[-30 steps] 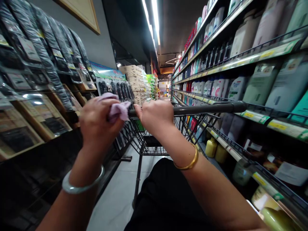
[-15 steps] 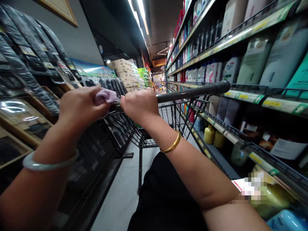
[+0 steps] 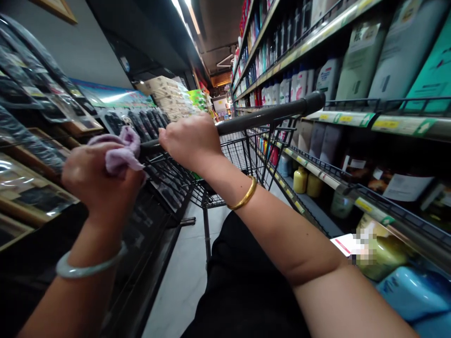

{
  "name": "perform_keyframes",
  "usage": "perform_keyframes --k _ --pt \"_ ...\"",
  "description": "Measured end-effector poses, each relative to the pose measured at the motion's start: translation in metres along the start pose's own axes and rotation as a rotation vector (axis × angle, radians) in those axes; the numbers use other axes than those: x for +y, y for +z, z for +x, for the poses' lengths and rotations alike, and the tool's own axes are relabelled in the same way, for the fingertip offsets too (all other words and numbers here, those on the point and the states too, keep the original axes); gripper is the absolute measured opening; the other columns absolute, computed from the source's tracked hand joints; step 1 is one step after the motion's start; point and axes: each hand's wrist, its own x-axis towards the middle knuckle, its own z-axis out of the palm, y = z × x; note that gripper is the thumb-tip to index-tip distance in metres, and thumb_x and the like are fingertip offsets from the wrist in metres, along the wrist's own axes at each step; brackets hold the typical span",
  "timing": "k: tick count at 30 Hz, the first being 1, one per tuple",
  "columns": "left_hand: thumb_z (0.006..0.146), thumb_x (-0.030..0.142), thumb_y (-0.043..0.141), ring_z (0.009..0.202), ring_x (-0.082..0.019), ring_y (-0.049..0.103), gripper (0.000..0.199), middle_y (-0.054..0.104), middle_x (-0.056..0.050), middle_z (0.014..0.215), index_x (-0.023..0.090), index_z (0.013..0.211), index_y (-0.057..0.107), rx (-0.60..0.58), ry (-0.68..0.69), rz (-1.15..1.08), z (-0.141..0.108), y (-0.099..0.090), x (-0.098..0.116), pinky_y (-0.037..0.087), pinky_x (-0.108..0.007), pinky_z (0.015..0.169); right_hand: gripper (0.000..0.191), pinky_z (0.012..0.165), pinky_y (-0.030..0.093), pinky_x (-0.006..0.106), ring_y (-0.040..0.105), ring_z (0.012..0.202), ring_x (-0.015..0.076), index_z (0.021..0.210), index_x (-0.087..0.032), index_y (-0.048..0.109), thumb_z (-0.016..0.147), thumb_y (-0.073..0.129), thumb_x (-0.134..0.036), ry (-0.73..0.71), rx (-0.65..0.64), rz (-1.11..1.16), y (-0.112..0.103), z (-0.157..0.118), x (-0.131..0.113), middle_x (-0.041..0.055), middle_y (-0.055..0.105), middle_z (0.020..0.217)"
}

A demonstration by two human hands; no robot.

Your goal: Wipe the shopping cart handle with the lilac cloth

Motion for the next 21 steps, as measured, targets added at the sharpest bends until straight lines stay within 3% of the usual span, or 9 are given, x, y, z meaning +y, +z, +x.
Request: perform_keyframes --k 5,8,11,13,17,21 --pt "0.071 0.039 0.076 0.121 -0.037 0.059 0.040 0.068 -0.005 0.126 0.045 0.109 0.065 -0.163 0.034 -0.049 0.011 0.013 0.027 0.044 -0.059 0.107 0.058 0.094 0.041 0.045 0.067 0.099 0.0264 0.105 -0.013 0.076 0.108 0.023 -0.038 0.005 -0.009 -0.015 0.001 -0.001 0.003 0.0129 0.074 0.098" --pt "0.076 0.044 0.069 0.124 -0.036 0.058 0.031 0.069 -0.006 0.125 0.037 0.107 0.066 -0.143 -0.053 -0.016 0.036 0.029 0.017 0.043 -0.057 0.109 0.060 0.096 0.042 0.046 0.067 0.101 0.0265 0.107 -0.013 0.075 0.108 0.021 -0.039 -0.009 -0.011 -0.009 0.001 -0.001 0.004 0.0123 0.075 0.098" --pt "0.080 0.041 0.060 0.107 -0.032 0.066 0.025 0.073 -0.008 0.105 0.026 0.098 0.067 -0.113 -0.269 0.008 0.053 0.042 -0.001 0.049 -0.051 0.094 0.060 0.099 0.042 0.048 0.067 0.104 0.0275 0.110 -0.013 0.075 0.108 0.021 -0.039 -0.003 -0.014 0.000 0.002 -0.001 0.003 0.0130 0.075 0.101" --pt "0.078 0.038 0.059 0.099 -0.030 0.068 0.027 0.073 -0.009 0.099 0.022 0.099 0.068 -0.088 -0.318 0.031 0.053 0.043 -0.006 0.051 -0.048 0.088 0.060 0.100 0.041 0.049 0.067 0.106 0.0278 0.111 -0.013 0.075 0.108 0.020 -0.038 0.001 -0.022 0.000 0.001 0.000 0.001 0.0134 0.075 0.104" --pt "0.080 0.041 0.063 0.114 -0.033 0.064 0.039 0.072 -0.010 0.113 0.017 0.110 0.070 -0.030 -0.151 0.074 0.033 0.029 0.017 0.049 -0.052 0.100 0.061 0.101 0.042 0.048 0.068 0.107 0.0278 0.108 -0.013 0.075 0.108 0.019 -0.037 0.004 -0.030 -0.010 -0.004 -0.003 0.002 0.0135 0.075 0.104" --pt "0.081 0.049 0.071 0.119 -0.036 0.060 0.033 0.068 -0.007 0.118 0.032 0.109 0.068 0.006 -0.005 0.157 0.009 0.017 0.055 0.044 -0.058 0.102 0.057 0.092 0.045 0.046 0.071 0.099 0.0287 0.098 -0.014 0.076 0.108 0.025 -0.036 0.000 0.027 -0.025 -0.012 -0.008 0.008 0.0133 0.077 0.098"
